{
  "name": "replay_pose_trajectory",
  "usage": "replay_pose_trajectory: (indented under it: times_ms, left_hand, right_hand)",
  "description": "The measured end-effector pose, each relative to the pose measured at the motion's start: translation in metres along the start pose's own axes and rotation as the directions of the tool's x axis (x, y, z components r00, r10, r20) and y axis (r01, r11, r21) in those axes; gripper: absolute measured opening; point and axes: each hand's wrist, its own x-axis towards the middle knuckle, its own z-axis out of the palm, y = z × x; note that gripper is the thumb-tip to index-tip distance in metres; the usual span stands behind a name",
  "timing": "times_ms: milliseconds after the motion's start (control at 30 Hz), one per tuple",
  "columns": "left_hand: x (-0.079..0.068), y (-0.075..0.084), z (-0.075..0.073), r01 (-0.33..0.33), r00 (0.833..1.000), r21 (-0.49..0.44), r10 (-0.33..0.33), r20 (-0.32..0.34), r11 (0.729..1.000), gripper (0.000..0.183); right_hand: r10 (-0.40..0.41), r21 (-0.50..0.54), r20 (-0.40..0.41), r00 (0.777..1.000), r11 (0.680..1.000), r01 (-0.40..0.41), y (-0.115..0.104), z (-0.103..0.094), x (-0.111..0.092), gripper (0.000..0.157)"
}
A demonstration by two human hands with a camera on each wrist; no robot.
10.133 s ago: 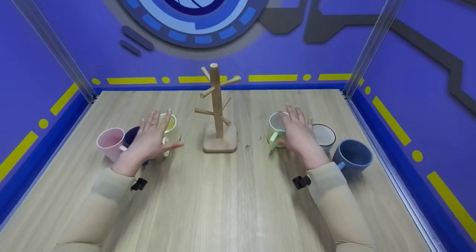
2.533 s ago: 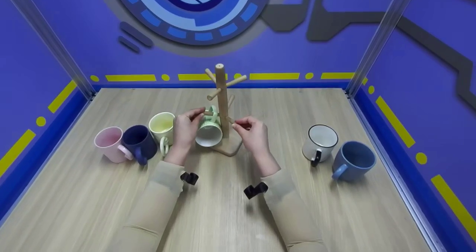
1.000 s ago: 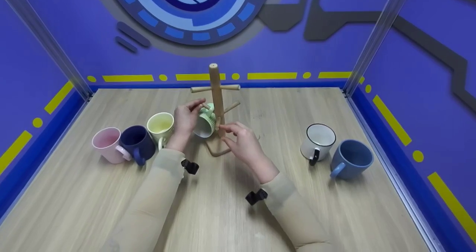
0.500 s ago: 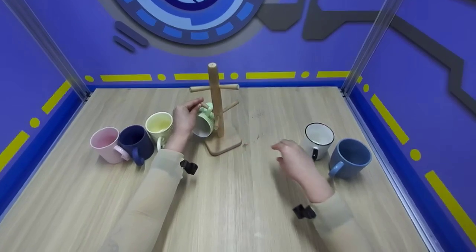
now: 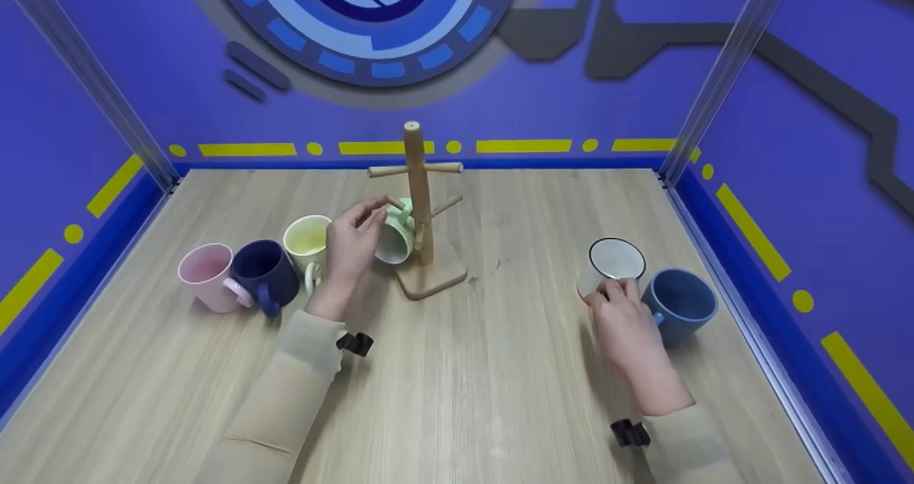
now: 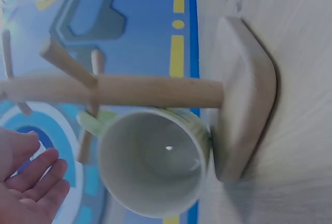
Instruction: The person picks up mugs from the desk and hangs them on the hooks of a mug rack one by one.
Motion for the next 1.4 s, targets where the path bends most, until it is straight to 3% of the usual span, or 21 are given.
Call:
replay_pose_trajectory:
  times_ms: [133, 300, 433, 533, 667, 867, 1067, 1233, 1400]
  left_hand:
    - [-0.012, 0.015, 0.004, -0.148, 0.989, -0.058, 0.147, -0.026, 0.987, 0.013]
    - [-0.027, 0.036, 0.018, -0.314, 0.949, -0.178, 0.316, -0.019, 0.933, 0.012]
    - [-0.044, 0.054, 0.034, -0.414, 0.893, -0.22, 0.441, 0.093, 0.883, 0.012]
    - [-0.056, 0.063, 0.047, -0.448, 0.846, -0.223, 0.491, 0.207, 0.866, 0.013]
    - [-0.068, 0.065, 0.064, -0.428, 0.816, -0.223, 0.481, 0.32, 0.876, 0.014]
    - [-0.079, 0.061, 0.083, -0.405, 0.78, -0.2, 0.451, 0.433, 0.892, 0.015]
    - [-0.084, 0.057, 0.093, -0.367, 0.772, -0.14, 0.386, 0.505, 0.919, 0.017]
    - [-0.084, 0.057, 0.097, -0.318, 0.771, -0.087, 0.31, 0.557, 0.944, 0.019]
    - [-0.085, 0.059, 0.1, -0.251, 0.785, -0.078, 0.25, 0.567, 0.965, 0.02]
  right_hand:
    - [-0.002, -0.013, 0.013, 1.0, 1.0, 0.003, 0.006, 0.003, -0.001, 0.028]
    - [-0.032, -0.036, 0.008, 0.999, 0.999, 0.033, 0.013, 0.01, 0.0, 0.029]
    - [-0.1, -0.073, -0.038, 0.994, 0.993, 0.097, 0.019, 0.014, 0.001, 0.029]
    - [-0.153, -0.088, -0.07, 0.986, 0.985, 0.146, 0.024, 0.016, 0.004, 0.029]
    - [-0.201, -0.056, -0.093, 0.975, 0.979, 0.197, 0.026, 0.016, 0.008, 0.031]
    - [-0.303, -0.054, -0.102, 0.947, 0.953, 0.299, 0.024, 0.015, 0.017, 0.03]
    - [-0.346, -0.065, -0.152, 0.926, 0.938, 0.34, 0.016, 0.009, 0.023, 0.034]
    - [-0.28, -0.051, -0.193, 0.94, 0.96, 0.276, 0.013, 0.0, 0.027, 0.034]
    - [-0.095, 0.047, -0.223, 0.97, 0.993, 0.108, 0.016, -0.007, 0.036, 0.026]
